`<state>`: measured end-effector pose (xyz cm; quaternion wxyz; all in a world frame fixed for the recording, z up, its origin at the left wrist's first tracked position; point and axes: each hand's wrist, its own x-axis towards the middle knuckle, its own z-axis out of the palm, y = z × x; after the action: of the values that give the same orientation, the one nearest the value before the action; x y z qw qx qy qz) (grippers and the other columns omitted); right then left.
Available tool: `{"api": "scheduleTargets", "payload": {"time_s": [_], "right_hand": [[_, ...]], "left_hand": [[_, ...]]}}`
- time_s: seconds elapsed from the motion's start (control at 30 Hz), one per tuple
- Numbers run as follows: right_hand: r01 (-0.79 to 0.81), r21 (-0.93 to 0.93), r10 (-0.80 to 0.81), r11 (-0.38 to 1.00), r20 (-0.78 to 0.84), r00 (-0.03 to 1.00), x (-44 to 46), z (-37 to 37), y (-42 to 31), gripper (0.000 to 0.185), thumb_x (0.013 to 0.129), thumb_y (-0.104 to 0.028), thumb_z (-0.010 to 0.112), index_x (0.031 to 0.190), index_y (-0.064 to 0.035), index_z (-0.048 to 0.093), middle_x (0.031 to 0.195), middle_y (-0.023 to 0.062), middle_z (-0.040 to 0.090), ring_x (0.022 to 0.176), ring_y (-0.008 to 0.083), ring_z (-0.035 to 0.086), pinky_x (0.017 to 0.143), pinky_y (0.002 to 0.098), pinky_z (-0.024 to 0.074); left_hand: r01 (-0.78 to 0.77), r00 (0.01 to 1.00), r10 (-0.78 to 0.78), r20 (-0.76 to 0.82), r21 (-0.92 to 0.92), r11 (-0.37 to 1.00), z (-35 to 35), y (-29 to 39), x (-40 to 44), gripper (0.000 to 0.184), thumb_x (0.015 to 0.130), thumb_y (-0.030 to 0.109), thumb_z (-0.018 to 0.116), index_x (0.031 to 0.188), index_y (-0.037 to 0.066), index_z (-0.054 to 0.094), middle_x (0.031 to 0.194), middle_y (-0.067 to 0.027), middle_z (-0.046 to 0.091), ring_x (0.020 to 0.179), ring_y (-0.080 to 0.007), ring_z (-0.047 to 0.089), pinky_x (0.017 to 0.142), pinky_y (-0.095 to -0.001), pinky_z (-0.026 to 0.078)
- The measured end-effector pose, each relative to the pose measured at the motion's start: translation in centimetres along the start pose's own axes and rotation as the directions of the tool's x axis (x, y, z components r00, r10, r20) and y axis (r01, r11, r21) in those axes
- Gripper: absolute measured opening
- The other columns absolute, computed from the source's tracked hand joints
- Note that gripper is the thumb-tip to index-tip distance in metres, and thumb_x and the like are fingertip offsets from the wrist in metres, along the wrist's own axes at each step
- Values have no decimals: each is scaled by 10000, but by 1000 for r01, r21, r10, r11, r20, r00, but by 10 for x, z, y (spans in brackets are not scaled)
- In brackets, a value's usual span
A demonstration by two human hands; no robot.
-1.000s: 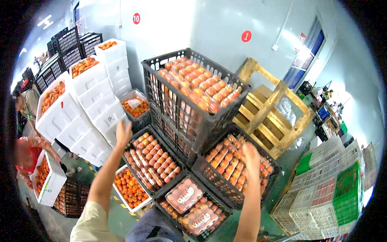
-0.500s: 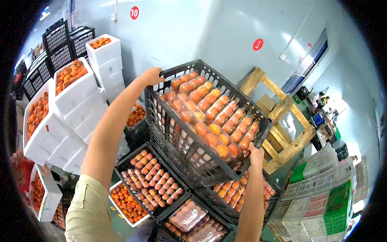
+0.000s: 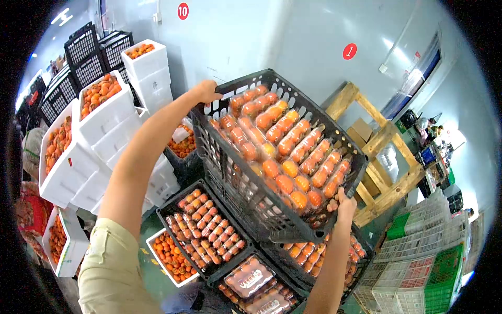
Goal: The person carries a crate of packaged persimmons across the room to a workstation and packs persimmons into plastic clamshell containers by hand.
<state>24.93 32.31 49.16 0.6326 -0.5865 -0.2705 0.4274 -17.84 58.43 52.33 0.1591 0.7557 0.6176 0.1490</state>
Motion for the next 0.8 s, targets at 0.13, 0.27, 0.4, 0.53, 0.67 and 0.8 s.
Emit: {"api": "scheduleTargets", "payload": {"time_s": [0.13,0.27,0.4,0.53,0.67,0.8], "right_hand": [[-120,-24,123,992,137,983,16,-34,-18,255,896,-289,517,898,-36,483,605,-30,351,461,90,337,431,252,275],[-95,-217,117,971,89,989,33,-48,-21,259,900,-237,513,974,11,494,586,-29,332,404,84,278,403,265,250],[-85,-177,104,981,104,989,13,-26,-28,195,913,-211,486,967,-25,465,583,-37,304,382,66,267,382,256,232],[-107,-175,128,979,117,985,10,-22,-30,150,914,-182,476,959,-40,476,592,-34,308,386,65,255,387,250,231],[-121,-232,120,965,-18,993,9,-19,-27,223,895,-214,515,979,-7,512,596,-34,344,399,66,291,386,229,237],[-106,-125,111,986,33,993,16,-24,-20,355,864,-248,565,1038,57,513,600,-24,329,421,86,304,405,255,252]], "left_hand": [[18,995,-23,93,54,998,-28,30,-11,278,718,215,590,720,-60,630,573,-132,619,511,-214,622,572,-336,517],[-104,994,106,-7,130,986,2,8,-38,367,721,289,612,753,-77,606,685,-232,599,690,-348,607,671,-401,478],[131,986,-132,107,16,991,2,15,-52,409,768,333,613,800,-74,583,705,-216,599,747,-342,606,680,-395,461],[-161,986,165,-28,108,981,7,-7,-48,385,753,308,616,855,-63,591,729,-210,611,708,-320,615,652,-368,471],[-168,986,168,0,-94,981,11,-15,-44,349,741,269,621,886,-49,603,696,-153,616,648,-257,610,627,-342,465],[-166,983,178,50,-189,968,14,-28,-31,304,736,250,621,834,-37,601,613,-83,574,509,-154,551,521,-307,456]]}}
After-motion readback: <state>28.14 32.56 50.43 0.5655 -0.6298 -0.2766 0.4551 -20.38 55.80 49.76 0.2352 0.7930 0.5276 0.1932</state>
